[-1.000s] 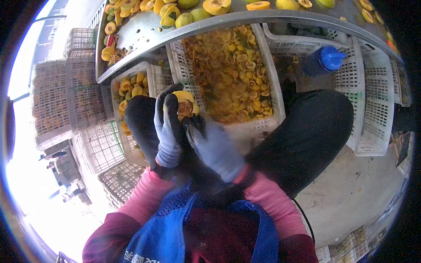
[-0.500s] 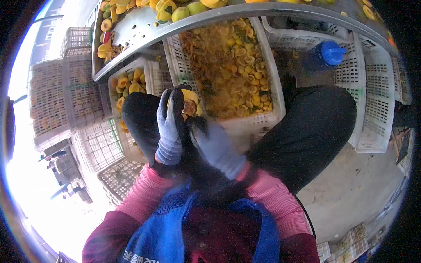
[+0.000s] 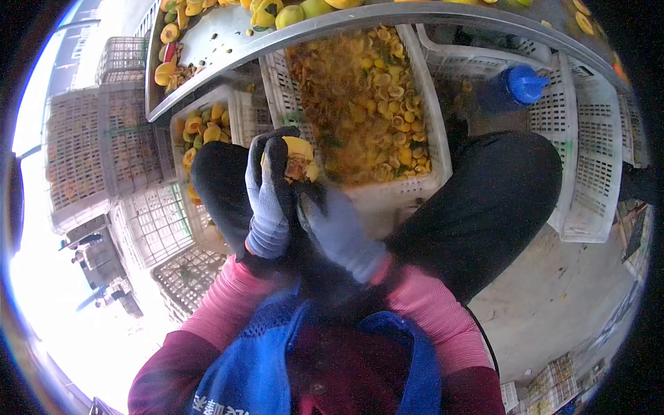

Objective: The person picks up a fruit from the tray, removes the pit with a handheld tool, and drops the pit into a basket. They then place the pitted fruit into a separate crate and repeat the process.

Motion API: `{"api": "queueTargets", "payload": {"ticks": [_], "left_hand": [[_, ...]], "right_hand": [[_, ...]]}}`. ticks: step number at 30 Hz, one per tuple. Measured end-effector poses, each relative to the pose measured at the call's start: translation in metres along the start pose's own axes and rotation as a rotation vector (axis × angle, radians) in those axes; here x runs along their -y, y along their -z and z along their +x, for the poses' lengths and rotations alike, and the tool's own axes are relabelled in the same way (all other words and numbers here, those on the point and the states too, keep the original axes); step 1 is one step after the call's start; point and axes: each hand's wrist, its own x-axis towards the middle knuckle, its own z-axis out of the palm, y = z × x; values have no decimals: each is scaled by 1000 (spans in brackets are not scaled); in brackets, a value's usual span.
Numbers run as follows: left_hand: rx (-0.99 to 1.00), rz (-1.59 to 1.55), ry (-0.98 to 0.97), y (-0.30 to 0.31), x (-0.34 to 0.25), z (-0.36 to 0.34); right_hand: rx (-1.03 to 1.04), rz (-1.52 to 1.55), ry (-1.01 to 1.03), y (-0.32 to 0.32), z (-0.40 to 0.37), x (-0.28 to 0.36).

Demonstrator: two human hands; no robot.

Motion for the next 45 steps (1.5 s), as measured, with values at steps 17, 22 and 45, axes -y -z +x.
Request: {"api": "queueTargets", "payload": {"ticks": [17,22,45], "left_hand": [[266,-236,180,19,0,14],[-56,-592,758,13,12,6],[119,-390,344,18,2,-7]], "right_hand": [[1111,1862,-591,8,9,2],[801,1763,-256,16,21,16],[-145,105,167,-10,31,28]]}}
